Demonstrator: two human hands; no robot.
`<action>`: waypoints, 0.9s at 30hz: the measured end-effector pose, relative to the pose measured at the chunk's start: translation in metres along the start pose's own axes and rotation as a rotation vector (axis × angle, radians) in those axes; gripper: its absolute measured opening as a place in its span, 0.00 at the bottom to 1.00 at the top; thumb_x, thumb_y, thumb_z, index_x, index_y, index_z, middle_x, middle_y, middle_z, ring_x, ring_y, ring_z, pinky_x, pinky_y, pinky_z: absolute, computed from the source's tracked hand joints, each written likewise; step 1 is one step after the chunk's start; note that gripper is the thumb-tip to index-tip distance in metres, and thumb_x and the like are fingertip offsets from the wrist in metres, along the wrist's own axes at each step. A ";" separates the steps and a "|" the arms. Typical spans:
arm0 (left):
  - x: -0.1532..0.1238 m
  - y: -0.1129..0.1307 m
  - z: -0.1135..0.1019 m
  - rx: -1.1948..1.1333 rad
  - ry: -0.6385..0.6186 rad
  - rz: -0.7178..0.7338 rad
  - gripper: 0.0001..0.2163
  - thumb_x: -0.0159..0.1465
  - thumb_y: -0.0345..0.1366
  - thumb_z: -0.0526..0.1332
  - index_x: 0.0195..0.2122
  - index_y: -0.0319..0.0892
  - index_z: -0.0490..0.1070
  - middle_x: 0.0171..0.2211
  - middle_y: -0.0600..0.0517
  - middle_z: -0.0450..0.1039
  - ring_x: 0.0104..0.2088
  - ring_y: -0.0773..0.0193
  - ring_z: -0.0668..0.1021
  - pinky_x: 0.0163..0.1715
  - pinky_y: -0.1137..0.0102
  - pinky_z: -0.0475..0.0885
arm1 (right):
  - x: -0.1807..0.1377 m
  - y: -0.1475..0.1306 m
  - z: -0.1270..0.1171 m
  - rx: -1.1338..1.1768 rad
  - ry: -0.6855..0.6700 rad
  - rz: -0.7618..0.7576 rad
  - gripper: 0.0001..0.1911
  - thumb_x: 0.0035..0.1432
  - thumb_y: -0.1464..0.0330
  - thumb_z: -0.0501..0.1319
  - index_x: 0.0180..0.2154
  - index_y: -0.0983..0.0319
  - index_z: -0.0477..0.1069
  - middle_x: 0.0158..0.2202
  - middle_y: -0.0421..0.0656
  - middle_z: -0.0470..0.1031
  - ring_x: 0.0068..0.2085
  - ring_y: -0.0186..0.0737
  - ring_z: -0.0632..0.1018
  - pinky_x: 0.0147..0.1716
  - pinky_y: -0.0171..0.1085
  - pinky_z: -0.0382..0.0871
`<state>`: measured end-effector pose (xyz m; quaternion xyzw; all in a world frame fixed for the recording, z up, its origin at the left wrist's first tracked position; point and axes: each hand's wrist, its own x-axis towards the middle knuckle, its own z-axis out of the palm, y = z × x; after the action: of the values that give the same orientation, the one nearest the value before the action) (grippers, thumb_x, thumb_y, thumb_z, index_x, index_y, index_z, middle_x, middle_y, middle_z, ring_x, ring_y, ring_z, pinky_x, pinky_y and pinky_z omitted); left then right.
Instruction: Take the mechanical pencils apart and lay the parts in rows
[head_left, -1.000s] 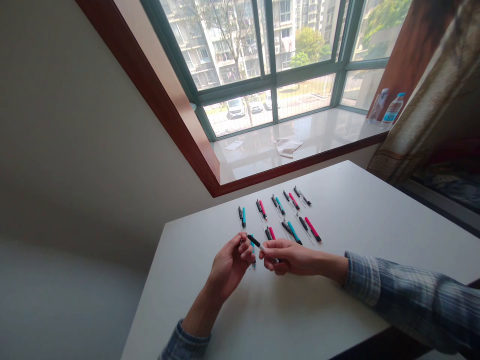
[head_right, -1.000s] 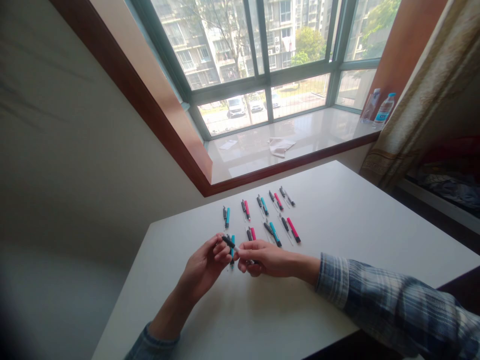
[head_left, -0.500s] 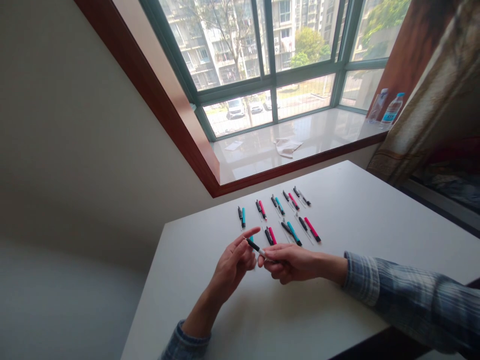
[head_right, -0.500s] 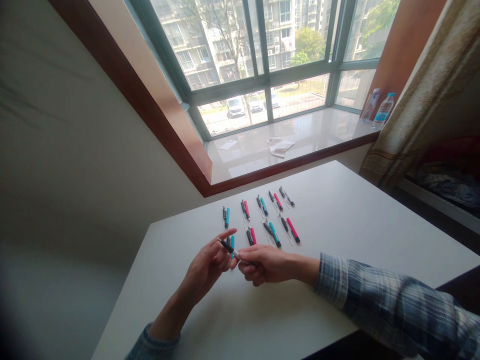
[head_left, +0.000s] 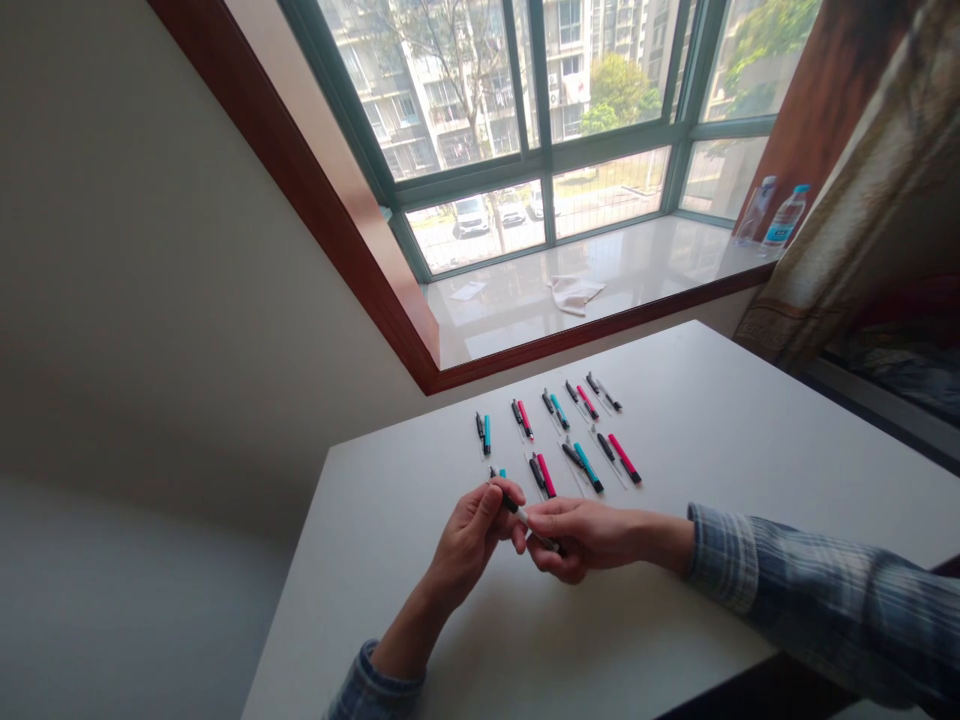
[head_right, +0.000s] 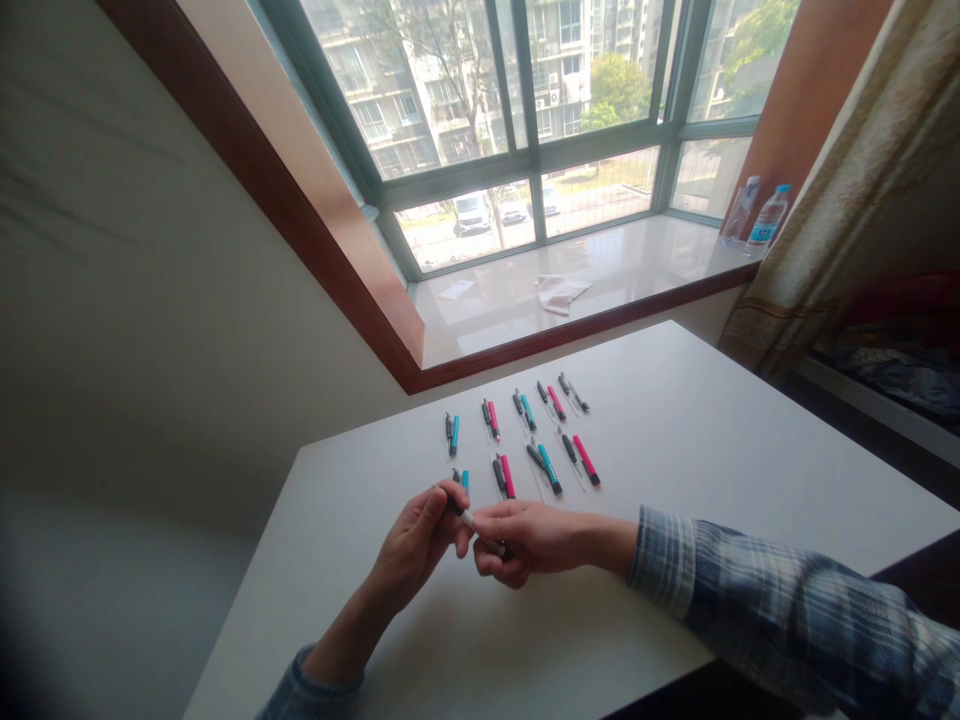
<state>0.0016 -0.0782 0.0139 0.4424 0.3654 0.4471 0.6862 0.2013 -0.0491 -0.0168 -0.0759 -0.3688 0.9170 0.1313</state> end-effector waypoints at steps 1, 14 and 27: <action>0.000 0.000 0.001 0.015 0.010 0.008 0.20 0.67 0.54 0.64 0.37 0.39 0.76 0.19 0.55 0.66 0.21 0.66 0.74 0.24 0.72 0.63 | 0.001 0.002 0.000 -0.035 0.026 -0.022 0.21 0.68 0.50 0.61 0.45 0.63 0.70 0.27 0.37 0.68 0.21 0.27 0.63 0.22 0.30 0.54; 0.002 -0.004 0.007 0.106 0.084 0.024 0.25 0.66 0.54 0.65 0.51 0.36 0.74 0.21 0.54 0.71 0.21 0.67 0.73 0.24 0.72 0.65 | 0.004 0.005 0.001 -0.102 0.162 -0.131 0.19 0.64 0.55 0.68 0.42 0.64 0.70 0.28 0.39 0.72 0.26 0.29 0.70 0.27 0.30 0.60; 0.004 -0.005 -0.005 0.068 0.167 0.068 0.20 0.53 0.47 0.78 0.37 0.41 0.74 0.25 0.57 0.67 0.24 0.69 0.70 0.27 0.72 0.63 | 0.003 0.001 0.000 0.010 0.133 -0.102 0.20 0.65 0.54 0.66 0.41 0.67 0.73 0.29 0.39 0.66 0.27 0.29 0.62 0.26 0.32 0.50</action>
<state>0.0001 -0.0741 0.0069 0.4387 0.4211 0.4928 0.6224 0.1979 -0.0485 -0.0174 -0.1170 -0.3582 0.9038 0.2026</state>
